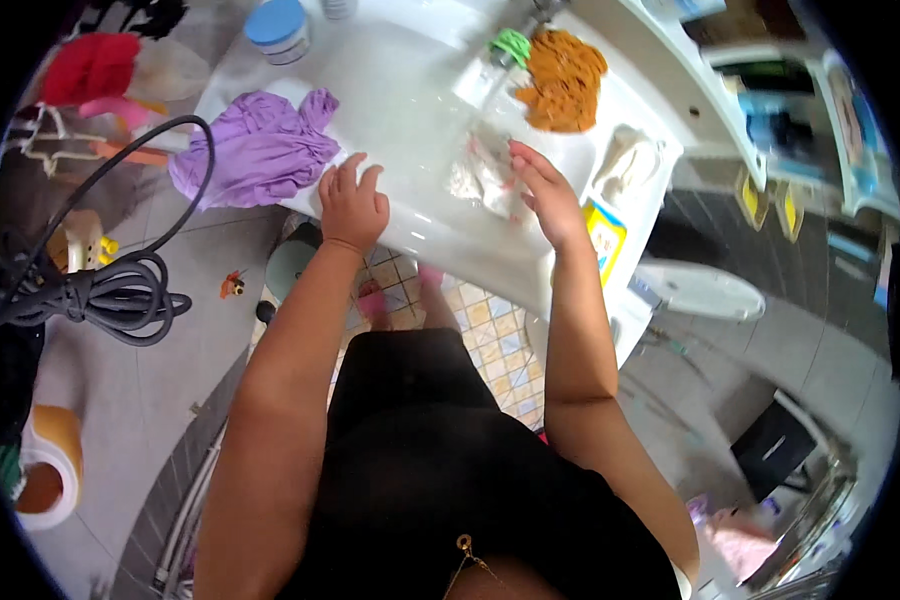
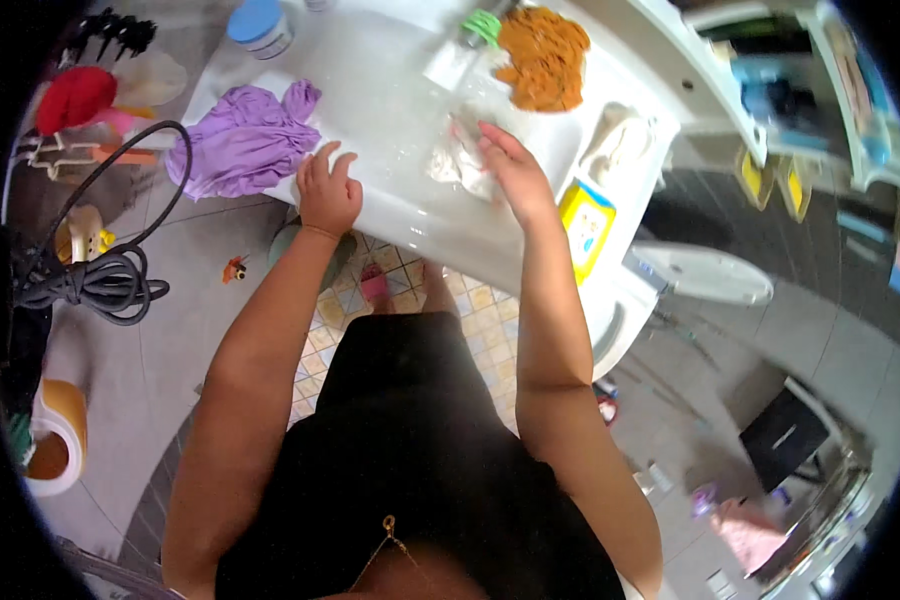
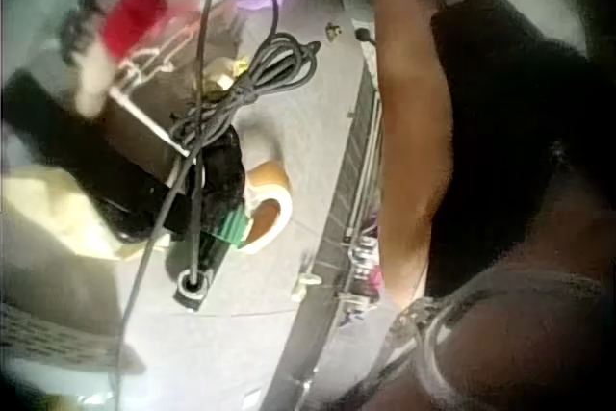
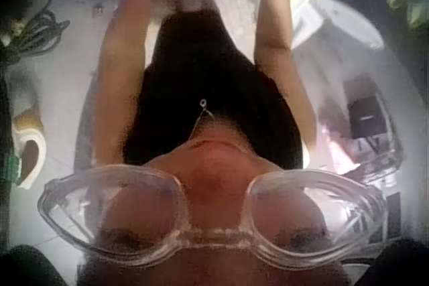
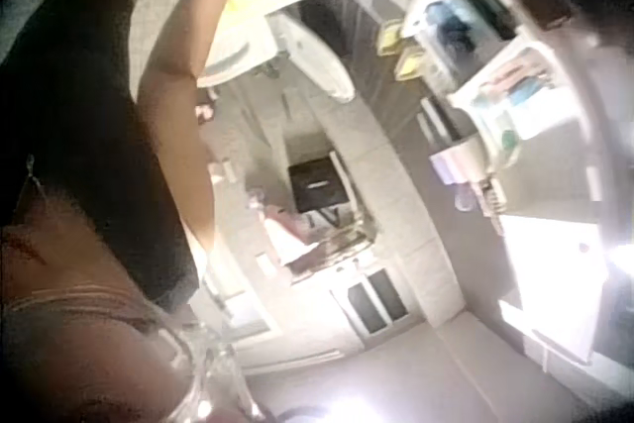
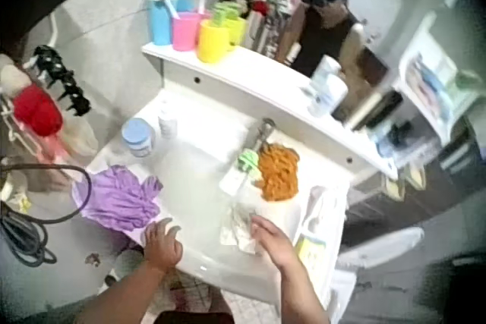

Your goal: The person washes clothes by hand in a blue basin, rinses several items one at a time under the sink faucet, and places the rinsed clothes back into the basin before carrying it out of the bathroom.

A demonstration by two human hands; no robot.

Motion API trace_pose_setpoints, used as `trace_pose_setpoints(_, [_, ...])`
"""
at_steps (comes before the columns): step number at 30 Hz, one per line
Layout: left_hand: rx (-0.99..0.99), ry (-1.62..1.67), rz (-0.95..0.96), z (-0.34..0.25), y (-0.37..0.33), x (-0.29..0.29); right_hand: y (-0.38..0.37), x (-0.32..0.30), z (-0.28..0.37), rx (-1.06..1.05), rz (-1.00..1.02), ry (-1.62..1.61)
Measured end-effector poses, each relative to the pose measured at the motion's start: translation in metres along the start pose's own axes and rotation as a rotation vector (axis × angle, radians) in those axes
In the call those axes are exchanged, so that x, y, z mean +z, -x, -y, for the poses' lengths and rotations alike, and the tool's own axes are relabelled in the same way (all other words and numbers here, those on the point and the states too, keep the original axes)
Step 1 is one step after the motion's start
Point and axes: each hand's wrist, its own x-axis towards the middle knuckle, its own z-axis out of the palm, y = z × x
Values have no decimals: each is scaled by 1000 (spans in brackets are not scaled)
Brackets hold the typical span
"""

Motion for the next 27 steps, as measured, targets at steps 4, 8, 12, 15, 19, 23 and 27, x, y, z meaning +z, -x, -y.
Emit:
trace_pose_setpoints(4, [64, 42, -68, -4, 0, 1, 49, 9, -43, -313, -497, 1043])
trace_pose_setpoints(8, [102, 63, -241, 2, 5, 4, 98, 15, -74, -396, -422, 740])
trace_pose_setpoints(12, [-54, 164, -385, 4, 50, -18, 137, 47, -136, -329, -320, 415])
trace_pose_setpoints(15, [-228, 275, -396, -1, 127, -24, 146, 60, -234, -381, -137, 525])
trace_pose_setpoints(19, [-587, 234, -147, -9, 301, 26, 110, 66, -403, -35, 3, 547])
trace_pose_setpoints(23, [-770, 366, 64, -53, 457, 108, 34, 61, -565, 58, 35, 770])
trace_pose_setpoints(27, [-823, 690, 284, -94, 529, 161, -71, 55, -653, -29, 27, 1071])
